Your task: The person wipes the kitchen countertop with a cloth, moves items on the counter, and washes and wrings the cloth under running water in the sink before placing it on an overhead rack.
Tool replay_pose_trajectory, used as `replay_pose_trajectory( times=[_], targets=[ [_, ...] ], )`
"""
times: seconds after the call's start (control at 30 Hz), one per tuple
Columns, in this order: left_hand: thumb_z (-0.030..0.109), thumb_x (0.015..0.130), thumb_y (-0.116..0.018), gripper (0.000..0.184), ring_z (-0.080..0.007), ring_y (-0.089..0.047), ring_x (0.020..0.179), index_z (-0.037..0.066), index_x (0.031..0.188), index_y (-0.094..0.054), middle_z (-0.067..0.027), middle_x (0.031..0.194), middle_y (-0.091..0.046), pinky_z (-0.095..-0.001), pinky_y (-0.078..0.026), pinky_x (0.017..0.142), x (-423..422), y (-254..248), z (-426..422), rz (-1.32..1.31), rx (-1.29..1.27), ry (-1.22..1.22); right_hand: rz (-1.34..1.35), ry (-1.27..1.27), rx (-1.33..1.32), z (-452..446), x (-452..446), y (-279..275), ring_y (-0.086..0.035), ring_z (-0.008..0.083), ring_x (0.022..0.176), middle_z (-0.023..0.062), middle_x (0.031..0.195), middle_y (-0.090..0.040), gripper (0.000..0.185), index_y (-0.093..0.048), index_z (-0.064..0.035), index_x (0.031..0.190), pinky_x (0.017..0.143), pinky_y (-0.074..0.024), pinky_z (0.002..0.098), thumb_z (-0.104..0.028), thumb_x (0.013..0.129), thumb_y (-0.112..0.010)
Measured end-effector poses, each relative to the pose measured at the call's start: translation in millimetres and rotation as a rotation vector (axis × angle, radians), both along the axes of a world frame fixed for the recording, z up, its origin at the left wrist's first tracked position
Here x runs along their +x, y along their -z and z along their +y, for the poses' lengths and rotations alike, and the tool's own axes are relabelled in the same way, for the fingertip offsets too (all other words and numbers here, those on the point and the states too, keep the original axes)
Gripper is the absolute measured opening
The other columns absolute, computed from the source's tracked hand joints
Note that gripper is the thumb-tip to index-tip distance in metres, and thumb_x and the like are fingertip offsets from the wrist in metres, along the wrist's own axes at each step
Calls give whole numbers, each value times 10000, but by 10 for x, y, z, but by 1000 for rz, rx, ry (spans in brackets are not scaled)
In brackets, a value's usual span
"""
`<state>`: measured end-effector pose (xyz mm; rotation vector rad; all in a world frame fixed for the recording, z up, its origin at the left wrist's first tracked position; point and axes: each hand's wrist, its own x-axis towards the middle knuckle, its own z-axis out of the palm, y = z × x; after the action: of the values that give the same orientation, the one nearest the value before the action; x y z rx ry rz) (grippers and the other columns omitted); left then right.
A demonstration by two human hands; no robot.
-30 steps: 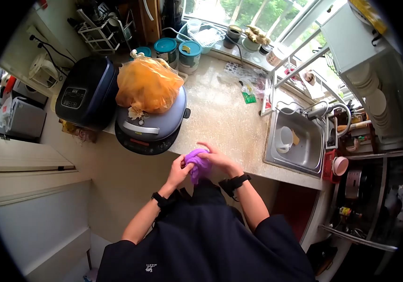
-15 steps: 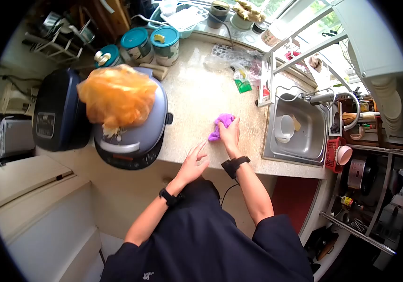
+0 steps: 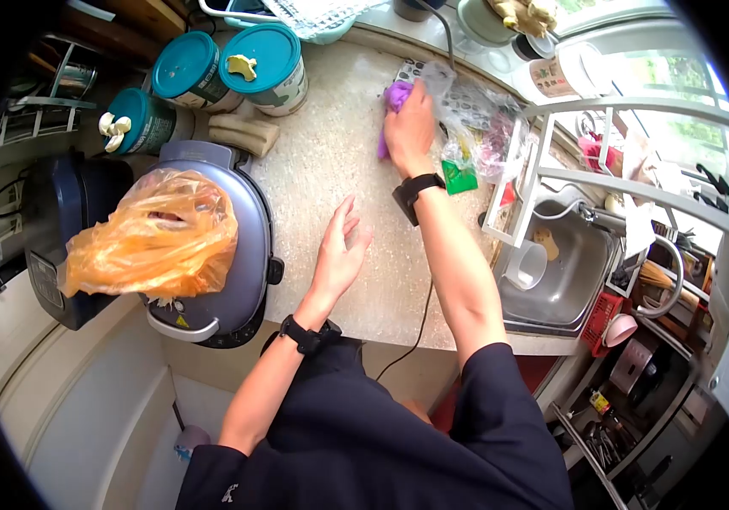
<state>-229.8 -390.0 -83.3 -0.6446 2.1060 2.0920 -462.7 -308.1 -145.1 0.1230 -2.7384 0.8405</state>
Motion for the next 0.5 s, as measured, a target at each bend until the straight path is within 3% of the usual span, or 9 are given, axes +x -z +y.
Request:
replay_pose_trajectory(
  times=[0.1, 0.2, 0.23, 0.33, 0.4, 0.5],
  targets=[
    [150, 978, -652, 649, -379, -575, 1297, 33, 1546, -359, -251, 1477, -498, -441, -478, 1065, -214, 4, 25, -41, 25, -34, -135, 22, -45, -73, -190, -104, -643, 454, 1004, 252, 1147, -616, 533, -561, -77, 1322, 842, -528, 529, -57, 805, -690],
    [119, 1013, -596, 599, -363, -516, 1378, 47, 1556, -355, -240, 1548, -434, -426, -429, 1119, -398, 51, 71, -48, -27, -27, -3, -119, 37, -23, -183, 30, -638, 457, 989, 239, 1112, -632, 491, -612, -67, 1264, 844, -528, 523, -55, 781, -696],
    [127, 1020, -588, 585, -357, -517, 1370, 41, 1551, -358, -236, 1541, -439, -428, -430, 1114, -434, 53, 116, -54, -20, -88, -5, -114, -40, -15, -151, 41, -630, 457, 988, 230, 1071, -641, 414, -673, -45, 1169, 842, -527, 516, -71, 757, -696],
    [162, 1044, -563, 550, -338, -515, 1353, 23, 1538, -367, -225, 1519, -449, -429, -431, 1104, -547, 56, 343, -71, -17, -194, -215, -249, -23, 96, 66, -120, -654, 448, 954, 235, 991, -678, 334, -712, -33, 1075, 820, -536, 508, -122, 753, -704],
    [197, 1062, -545, 536, -322, -503, 1349, 13, 1534, -369, -219, 1507, -452, -425, -429, 1102, -546, 81, 498, -97, -46, -179, -546, -244, -116, 70, 248, -384, -693, 412, 821, 235, 871, -714, 316, -721, 4, 988, 789, -556, 459, -186, 737, -737],
    [278, 1095, -483, 520, -300, -470, 1369, 1, 1523, -382, -211, 1508, -444, -414, -396, 1129, -690, 129, 580, -92, 17, -302, -575, -275, 23, 49, 183, -406, -715, 392, 800, 236, 847, -717, 317, -716, -12, 985, 745, -561, 447, -217, 745, -737]
  ],
)
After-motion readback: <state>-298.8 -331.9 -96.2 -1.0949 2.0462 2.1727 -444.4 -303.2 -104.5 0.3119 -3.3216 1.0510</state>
